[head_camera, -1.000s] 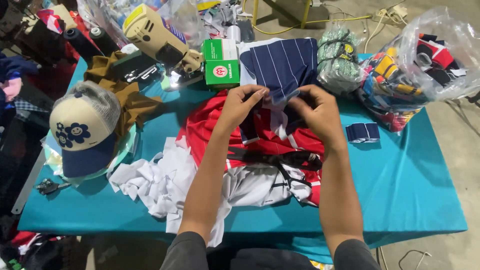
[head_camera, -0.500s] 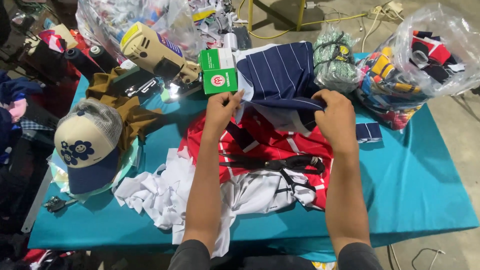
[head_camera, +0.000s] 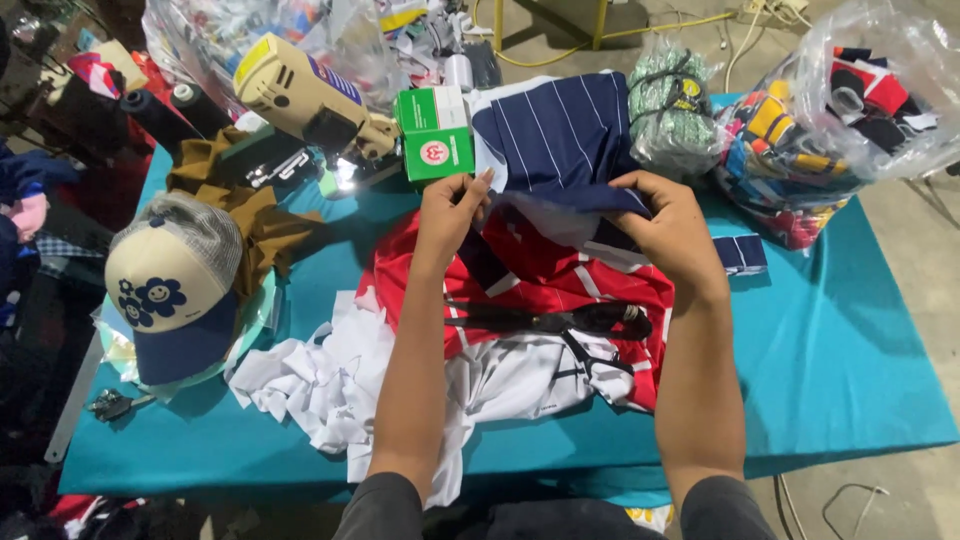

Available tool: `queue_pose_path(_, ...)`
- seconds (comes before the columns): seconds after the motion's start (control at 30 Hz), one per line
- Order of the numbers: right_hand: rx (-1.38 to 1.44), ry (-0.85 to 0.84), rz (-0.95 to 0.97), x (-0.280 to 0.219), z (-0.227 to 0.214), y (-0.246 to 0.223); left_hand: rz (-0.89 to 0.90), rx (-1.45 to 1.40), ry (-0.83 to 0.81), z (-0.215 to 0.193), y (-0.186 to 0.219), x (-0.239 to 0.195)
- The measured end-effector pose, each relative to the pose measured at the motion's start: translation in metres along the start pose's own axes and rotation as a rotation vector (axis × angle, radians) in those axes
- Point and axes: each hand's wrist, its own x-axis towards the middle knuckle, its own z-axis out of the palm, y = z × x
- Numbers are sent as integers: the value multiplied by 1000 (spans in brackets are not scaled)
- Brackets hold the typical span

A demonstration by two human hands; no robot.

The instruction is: A person uses scissors to cut through various pieces of fabric on a workbench.

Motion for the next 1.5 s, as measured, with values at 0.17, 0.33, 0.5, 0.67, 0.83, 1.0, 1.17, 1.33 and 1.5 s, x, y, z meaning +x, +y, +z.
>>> queue_pose_path(0.17,-132,-10,-35,-3,-1,4,-13,-31,-4,3,16,-7)
queue_pose_path(0.33,-282,12,-162,-1,-5,14,1,84,9,-4,13,-11)
queue_pose_path(0.5,-208,46,-100,1,-2,13,15,159,-32,-10,35,-18)
queue_pose_path(0.67,-207,-45,-107,-1,10,15,10,394,-191,-18,56,-26)
queue_pose_path(0.83,-388,-131,-178,4,14,39,-88,773,-347,-14,12,-14)
queue_pose_path(1.0,-822,-398,163,9,23,80,-306,817,-382,-11,5,-12)
queue_pose_path(1.17,-834,-348,268,10,16,62,-260,662,-454,-13,19,-18)
queue_pose_path(1.33,-850,-456,269,38,16,48,-253,689,-516,-12,20,4)
queue_pose_path(1.5,-801,-278,-115,89,-3,71,283,540,-96,-4,-5,49)
